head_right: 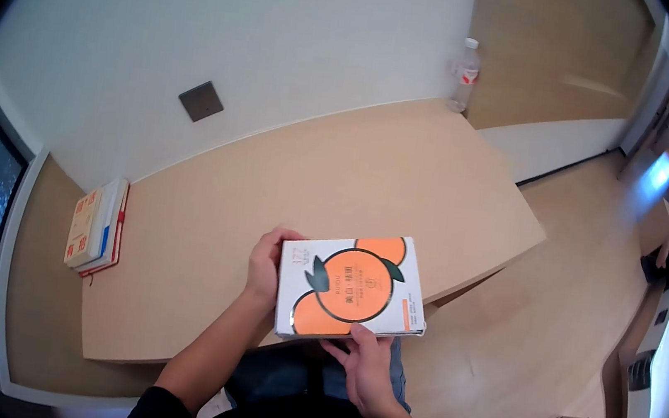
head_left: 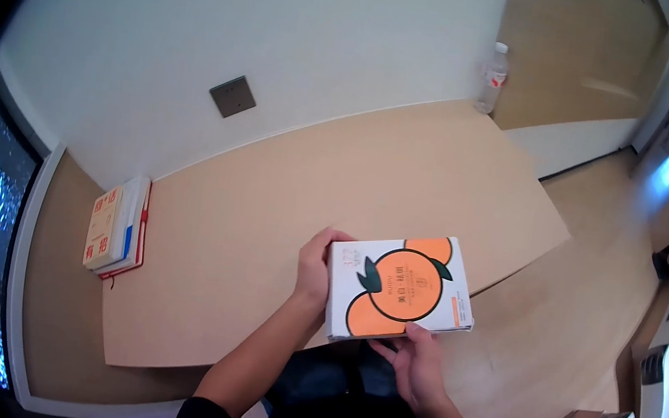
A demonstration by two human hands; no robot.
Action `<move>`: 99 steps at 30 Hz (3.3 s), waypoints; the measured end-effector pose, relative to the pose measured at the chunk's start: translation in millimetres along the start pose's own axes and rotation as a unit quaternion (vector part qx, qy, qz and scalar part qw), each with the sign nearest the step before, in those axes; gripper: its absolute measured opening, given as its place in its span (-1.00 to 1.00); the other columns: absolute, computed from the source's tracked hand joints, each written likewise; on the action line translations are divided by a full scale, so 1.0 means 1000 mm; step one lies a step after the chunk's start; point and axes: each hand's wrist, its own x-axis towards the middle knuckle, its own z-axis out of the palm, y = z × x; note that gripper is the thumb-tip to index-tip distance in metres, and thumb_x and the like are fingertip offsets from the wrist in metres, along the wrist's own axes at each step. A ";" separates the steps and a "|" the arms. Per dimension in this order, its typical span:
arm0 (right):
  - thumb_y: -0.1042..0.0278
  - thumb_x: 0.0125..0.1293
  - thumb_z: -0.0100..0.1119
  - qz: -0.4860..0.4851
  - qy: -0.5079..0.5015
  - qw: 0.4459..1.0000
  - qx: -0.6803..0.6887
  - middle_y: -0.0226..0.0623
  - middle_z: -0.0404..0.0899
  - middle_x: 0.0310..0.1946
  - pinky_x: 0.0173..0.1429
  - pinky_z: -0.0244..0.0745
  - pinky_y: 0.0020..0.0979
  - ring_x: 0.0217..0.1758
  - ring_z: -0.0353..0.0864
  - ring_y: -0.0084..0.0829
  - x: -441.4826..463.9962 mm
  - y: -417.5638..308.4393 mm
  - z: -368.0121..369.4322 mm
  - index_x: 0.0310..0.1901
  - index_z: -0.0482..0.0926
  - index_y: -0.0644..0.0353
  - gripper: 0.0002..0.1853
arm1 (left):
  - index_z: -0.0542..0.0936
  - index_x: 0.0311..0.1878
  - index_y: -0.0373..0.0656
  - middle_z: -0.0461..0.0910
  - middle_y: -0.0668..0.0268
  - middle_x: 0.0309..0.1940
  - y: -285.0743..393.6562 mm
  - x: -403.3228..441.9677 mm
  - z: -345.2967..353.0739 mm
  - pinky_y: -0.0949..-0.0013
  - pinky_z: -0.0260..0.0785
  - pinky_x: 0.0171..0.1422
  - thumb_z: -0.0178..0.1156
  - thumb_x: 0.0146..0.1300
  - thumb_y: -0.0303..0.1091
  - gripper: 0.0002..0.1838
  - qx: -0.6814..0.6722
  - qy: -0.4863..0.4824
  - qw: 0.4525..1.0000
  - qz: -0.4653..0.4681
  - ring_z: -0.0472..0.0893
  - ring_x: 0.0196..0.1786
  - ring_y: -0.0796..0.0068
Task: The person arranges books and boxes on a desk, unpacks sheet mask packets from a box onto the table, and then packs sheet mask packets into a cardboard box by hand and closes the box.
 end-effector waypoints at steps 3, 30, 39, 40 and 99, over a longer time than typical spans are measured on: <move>0.30 0.48 0.13 0.028 -0.027 0.999 0.021 -0.10 0.46 0.32 0.34 0.55 0.04 0.23 0.64 -0.17 0.006 -0.008 -0.004 0.47 0.05 0.13 -0.35 | 0.61 -0.03 -0.23 0.69 0.19 -0.17 -0.001 -0.005 -0.012 0.28 0.52 0.11 -0.05 0.52 -0.05 -0.58 -0.005 0.012 0.999 0.035 0.65 -0.06 0.35; 0.25 0.61 0.09 -0.195 -0.371 0.907 0.047 -0.10 0.59 0.32 0.45 0.53 -0.20 0.36 0.62 -0.28 0.109 -0.112 0.258 0.39 0.43 0.35 -0.54 | 0.28 0.38 -0.31 0.53 0.20 0.10 0.202 -0.012 -0.043 0.36 0.52 0.19 0.39 0.41 -0.27 -0.35 0.060 -0.008 0.902 0.428 0.58 0.10 0.52; 0.17 0.62 0.00 -0.159 -0.324 0.930 0.076 -0.15 0.60 0.25 0.33 0.59 -0.25 0.28 0.65 -0.32 0.119 -0.070 0.281 0.38 0.40 0.29 -0.54 | 0.05 0.47 -0.20 0.44 0.14 0.19 0.172 0.015 -0.025 0.32 0.49 0.27 0.29 0.49 -0.30 -0.29 -0.198 0.103 0.897 0.382 0.51 0.24 0.46; 0.17 0.62 0.00 -0.180 -0.319 0.928 0.068 -0.15 0.60 0.26 0.35 0.58 -0.24 0.28 0.65 -0.31 0.122 -0.066 0.278 0.39 0.40 0.29 -0.53 | 0.07 0.48 -0.21 0.44 0.14 0.21 0.168 0.017 -0.025 0.31 0.48 0.29 0.27 0.50 -0.30 -0.30 -0.221 0.090 0.904 0.354 0.50 0.26 0.46; 0.53 0.44 0.20 -0.334 -0.417 0.730 -0.425 0.09 0.20 0.47 0.46 0.41 -0.06 0.50 0.34 -0.03 0.193 0.037 0.167 0.63 -0.23 0.17 -0.07 | 0.09 0.59 -0.09 0.39 0.16 0.42 0.082 0.018 -0.167 0.15 0.34 0.51 0.40 0.40 -0.12 -0.13 0.115 -0.002 0.938 0.328 0.44 0.43 0.29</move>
